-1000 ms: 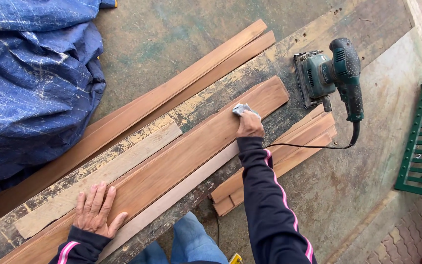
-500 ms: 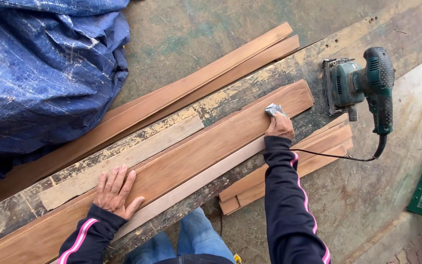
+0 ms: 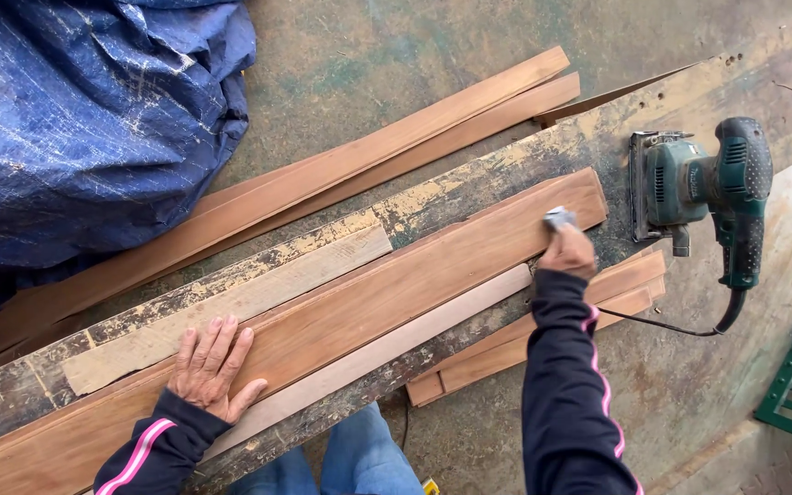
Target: The recorder is sanding wooden planks using both manual sandpaper and an electric sander.
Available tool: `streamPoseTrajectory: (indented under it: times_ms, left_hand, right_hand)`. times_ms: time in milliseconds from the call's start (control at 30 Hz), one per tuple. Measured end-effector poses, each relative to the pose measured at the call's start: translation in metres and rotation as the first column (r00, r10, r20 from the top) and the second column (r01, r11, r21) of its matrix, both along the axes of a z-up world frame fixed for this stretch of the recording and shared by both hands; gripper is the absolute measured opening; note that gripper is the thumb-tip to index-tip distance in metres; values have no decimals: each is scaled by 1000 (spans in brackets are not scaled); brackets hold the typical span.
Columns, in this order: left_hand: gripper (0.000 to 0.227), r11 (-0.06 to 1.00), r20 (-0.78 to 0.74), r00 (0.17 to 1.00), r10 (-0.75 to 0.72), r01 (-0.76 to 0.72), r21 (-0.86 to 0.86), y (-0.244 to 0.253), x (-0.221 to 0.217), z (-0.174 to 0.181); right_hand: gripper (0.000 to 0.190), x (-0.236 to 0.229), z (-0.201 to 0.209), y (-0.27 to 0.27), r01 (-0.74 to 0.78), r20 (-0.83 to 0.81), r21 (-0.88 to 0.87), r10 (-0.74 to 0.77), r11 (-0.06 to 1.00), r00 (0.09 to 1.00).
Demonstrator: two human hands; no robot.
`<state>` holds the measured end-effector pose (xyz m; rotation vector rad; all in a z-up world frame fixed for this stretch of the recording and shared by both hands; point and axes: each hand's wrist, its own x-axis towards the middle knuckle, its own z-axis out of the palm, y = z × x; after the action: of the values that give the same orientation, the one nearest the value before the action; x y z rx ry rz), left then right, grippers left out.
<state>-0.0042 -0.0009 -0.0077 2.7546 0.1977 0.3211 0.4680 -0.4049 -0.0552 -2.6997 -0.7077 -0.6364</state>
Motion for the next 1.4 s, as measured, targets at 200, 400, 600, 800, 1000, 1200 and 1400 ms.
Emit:
streamPoseTrajectory:
  times_ms: [200, 400, 600, 800, 1000, 1200, 1400]
  left_hand:
    - [82, 1000, -9, 1000, 6, -6, -17, 1, -1, 0]
    - [82, 1000, -19, 1000, -7, 7, -22, 0, -1, -1]
    - [81, 1000, 8, 1000, 10, -10, -13, 2, 2, 2]
    - [80, 1000, 11, 1000, 13, -13, -18, 0, 2, 2]
    - [82, 1000, -2, 1000, 20, -20, -12, -1, 0, 2]
    - [81, 1000, 4, 1000, 20, -20, 4, 0, -1, 1]
    - [82, 1000, -10, 1000, 18, -18, -11, 1, -2, -3]
  right_hand:
    - [12, -86, 10, 87, -79, 109, -17, 80, 997, 991]
    - [18, -105, 38, 91, -417, 70, 47, 413, 908, 908]
    - [5, 29, -14, 5, 147, -4, -95, -148, 984, 989]
    - [23, -175, 55, 130, -587, 45, -92, 592, 804, 804]
    - [11, 29, 6, 18, -51, 39, -17, 51, 999, 998]
    - [7, -44, 17, 86, -15, 81, -57, 20, 998, 997]
    - [22, -209, 70, 125, -648, -54, 65, 651, 759, 757]
